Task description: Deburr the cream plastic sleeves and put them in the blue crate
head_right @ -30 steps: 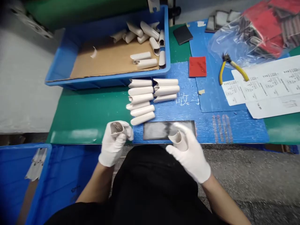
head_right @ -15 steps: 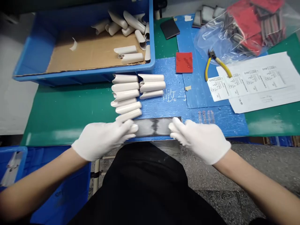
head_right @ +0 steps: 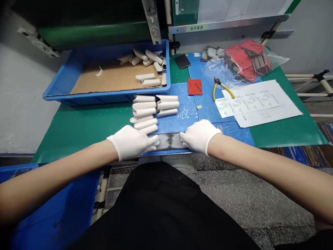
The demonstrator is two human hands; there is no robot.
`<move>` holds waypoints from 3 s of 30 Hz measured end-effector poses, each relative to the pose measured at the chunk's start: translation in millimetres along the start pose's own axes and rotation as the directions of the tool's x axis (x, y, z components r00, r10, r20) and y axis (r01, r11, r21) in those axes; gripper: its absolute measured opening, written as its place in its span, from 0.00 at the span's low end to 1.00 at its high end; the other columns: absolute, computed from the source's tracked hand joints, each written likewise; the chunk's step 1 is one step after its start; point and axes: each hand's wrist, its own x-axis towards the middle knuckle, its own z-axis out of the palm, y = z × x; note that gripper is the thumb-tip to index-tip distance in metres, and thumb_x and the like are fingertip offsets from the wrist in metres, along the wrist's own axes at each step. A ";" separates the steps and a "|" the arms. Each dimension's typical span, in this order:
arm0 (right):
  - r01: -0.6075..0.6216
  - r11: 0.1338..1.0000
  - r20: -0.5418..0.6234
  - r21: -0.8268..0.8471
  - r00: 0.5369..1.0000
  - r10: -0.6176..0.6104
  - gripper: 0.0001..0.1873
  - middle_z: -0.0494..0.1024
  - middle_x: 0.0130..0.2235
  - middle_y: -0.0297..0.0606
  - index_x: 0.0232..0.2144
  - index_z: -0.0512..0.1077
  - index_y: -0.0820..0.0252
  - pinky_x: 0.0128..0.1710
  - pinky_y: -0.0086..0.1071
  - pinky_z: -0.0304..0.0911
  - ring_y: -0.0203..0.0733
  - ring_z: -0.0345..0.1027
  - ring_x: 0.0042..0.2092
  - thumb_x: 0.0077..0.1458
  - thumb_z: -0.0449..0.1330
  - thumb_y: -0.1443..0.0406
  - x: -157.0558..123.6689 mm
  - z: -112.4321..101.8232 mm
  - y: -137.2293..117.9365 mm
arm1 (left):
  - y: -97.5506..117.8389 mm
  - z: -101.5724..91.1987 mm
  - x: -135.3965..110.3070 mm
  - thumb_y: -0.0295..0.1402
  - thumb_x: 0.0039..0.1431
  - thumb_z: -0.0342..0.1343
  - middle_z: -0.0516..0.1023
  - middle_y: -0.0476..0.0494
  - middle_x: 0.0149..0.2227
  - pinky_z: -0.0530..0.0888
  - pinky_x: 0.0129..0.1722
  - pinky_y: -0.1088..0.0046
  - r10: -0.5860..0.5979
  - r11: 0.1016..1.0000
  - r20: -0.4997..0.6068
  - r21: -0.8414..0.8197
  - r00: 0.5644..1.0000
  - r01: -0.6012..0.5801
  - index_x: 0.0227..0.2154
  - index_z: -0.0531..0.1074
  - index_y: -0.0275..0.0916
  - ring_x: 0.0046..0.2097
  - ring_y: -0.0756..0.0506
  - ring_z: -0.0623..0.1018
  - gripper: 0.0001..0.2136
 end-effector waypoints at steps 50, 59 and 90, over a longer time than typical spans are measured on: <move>-0.030 0.999 -0.027 0.016 0.999 0.031 0.29 0.86 0.39 0.50 0.71 0.65 0.51 0.32 0.37 0.50 0.51 0.77 0.32 0.77 0.44 0.49 -0.3 20.9 -2.2 | 6.5 11.9 -1.0 0.43 0.79 0.44 0.82 0.34 0.33 0.63 0.27 0.68 -0.075 0.997 -0.053 -0.004 0.996 0.075 0.56 0.76 0.38 0.33 0.37 0.82 0.20; 0.019 1.000 -0.007 -0.011 1.000 -0.019 0.25 0.86 0.36 0.52 0.60 0.78 0.55 0.33 0.40 0.56 0.55 0.79 0.36 0.74 0.47 0.56 6.7 -3.7 -6.1 | -1.1 3.9 6.7 0.44 0.77 0.48 0.80 0.33 0.34 0.69 0.33 0.66 0.003 1.000 -0.054 -0.031 0.999 -0.005 0.49 0.78 0.37 0.36 0.37 0.79 0.18; -0.019 0.999 -0.322 0.051 0.946 0.034 0.36 0.84 0.35 0.42 0.63 0.71 0.56 0.29 0.36 0.36 0.42 0.73 0.30 0.76 0.39 0.40 -8.0 87.9 12.1 | 5.8 59.3 -21.0 0.56 0.77 0.45 0.79 0.43 0.25 0.49 0.25 0.68 -0.187 0.982 -0.284 -0.032 0.940 0.186 0.49 0.80 0.45 0.27 0.44 0.80 0.24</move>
